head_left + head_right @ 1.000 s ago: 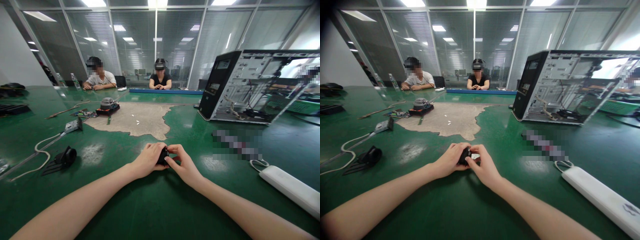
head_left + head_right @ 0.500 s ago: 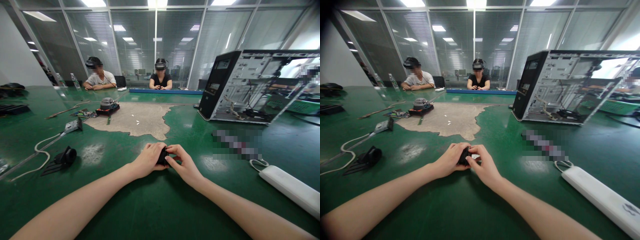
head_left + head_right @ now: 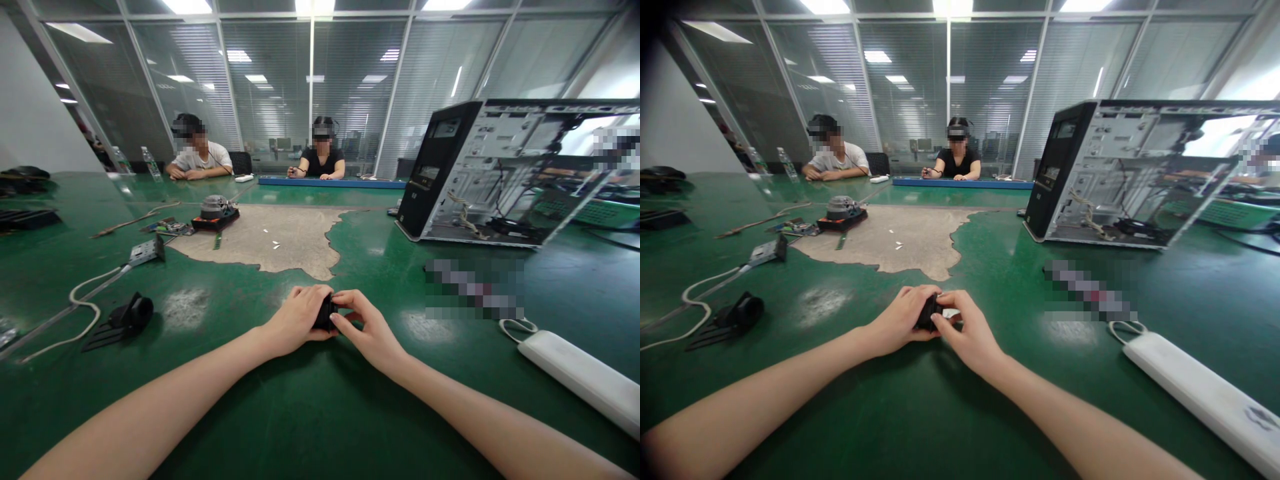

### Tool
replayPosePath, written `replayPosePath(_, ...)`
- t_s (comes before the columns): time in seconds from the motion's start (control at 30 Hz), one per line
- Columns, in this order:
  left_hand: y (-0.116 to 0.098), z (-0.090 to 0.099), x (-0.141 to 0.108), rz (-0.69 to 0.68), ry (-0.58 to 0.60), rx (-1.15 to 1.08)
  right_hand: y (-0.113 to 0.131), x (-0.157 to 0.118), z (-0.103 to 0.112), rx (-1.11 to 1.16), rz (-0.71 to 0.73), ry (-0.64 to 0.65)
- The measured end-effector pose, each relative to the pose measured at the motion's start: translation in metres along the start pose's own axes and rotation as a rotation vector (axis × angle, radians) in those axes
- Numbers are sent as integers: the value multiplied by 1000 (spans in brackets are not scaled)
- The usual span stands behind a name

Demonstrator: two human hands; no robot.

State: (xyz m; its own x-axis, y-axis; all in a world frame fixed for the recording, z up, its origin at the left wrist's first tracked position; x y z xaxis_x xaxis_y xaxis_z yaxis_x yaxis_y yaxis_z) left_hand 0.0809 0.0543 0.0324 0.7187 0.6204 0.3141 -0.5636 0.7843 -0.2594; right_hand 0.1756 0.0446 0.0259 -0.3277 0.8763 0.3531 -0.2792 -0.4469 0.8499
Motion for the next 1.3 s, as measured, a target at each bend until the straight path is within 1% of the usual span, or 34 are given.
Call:
replayPosePath(0.17, 0, 1, 0, 0, -4, -6, -5, 1, -3, 44, -81, 13)
replayPosePath(0.3, 0, 1, 0, 0, -10, -5, -7, 1, -7, 48, -139, 74)
replayPosePath(0.37, 0, 1, 0, 0, -8, -4, -5, 1, -6, 49, -117, 77)
replayPosePath(0.47, -1, 2, 0, -5, -8, -5, 0, 0, -2, 23, -40, 27)
replayPosePath(0.53, -1, 2, 0, -5, -13, -6, 1, 0, 0, 7, -14, 7)
replayPosePath(0.63, 0, 2, 0, 0, -16, -8, -2, 0, -2, 30, -43, 15)
replayPosePath(0.8, 0, 0, 0, -3, -11, -1, -8, 1, -7, 99, -119, 68)
replayPosePath(0.87, 0, 0, 1, -2, -14, 0, -8, 1, -3, 91, -131, 38)
replayPosePath(1.0, 1, -1, 1, 3, -13, -7, -14, -1, 18, 58, -183, -148)
replayPosePath(1.03, 1, -1, 1, 3, -11, -9, -16, -1, 20, 78, -198, -165)
replayPosePath(1.1, 1, -1, 1, 1, -11, -9, -21, 1, 15, 163, -222, -102)
replayPosePath(1.17, 0, -1, 0, -2, -14, -5, -21, 4, 3, 241, -223, 24)
replayPosePath(1.2, 0, -1, 0, -1, -20, -1, -20, 6, -1, 251, -205, 62)
replayPosePath(1.3, 0, -1, -1, 0, -29, 7, -18, 9, -5, 196, -196, 88)
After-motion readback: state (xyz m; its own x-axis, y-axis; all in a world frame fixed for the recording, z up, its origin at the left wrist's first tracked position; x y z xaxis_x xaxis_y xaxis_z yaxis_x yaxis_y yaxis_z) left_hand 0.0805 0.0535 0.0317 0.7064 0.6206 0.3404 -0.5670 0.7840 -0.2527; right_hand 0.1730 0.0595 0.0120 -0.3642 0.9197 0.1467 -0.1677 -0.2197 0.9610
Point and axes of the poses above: each hand's wrist, its own x-axis towards the middle knuckle, its own z-axis out of the back of the hand, y = z × x, the point moved 8 cm from there along x, towards the middle knuckle, and after that the axes turned 5 degrees about y, right-handed, at the moved point
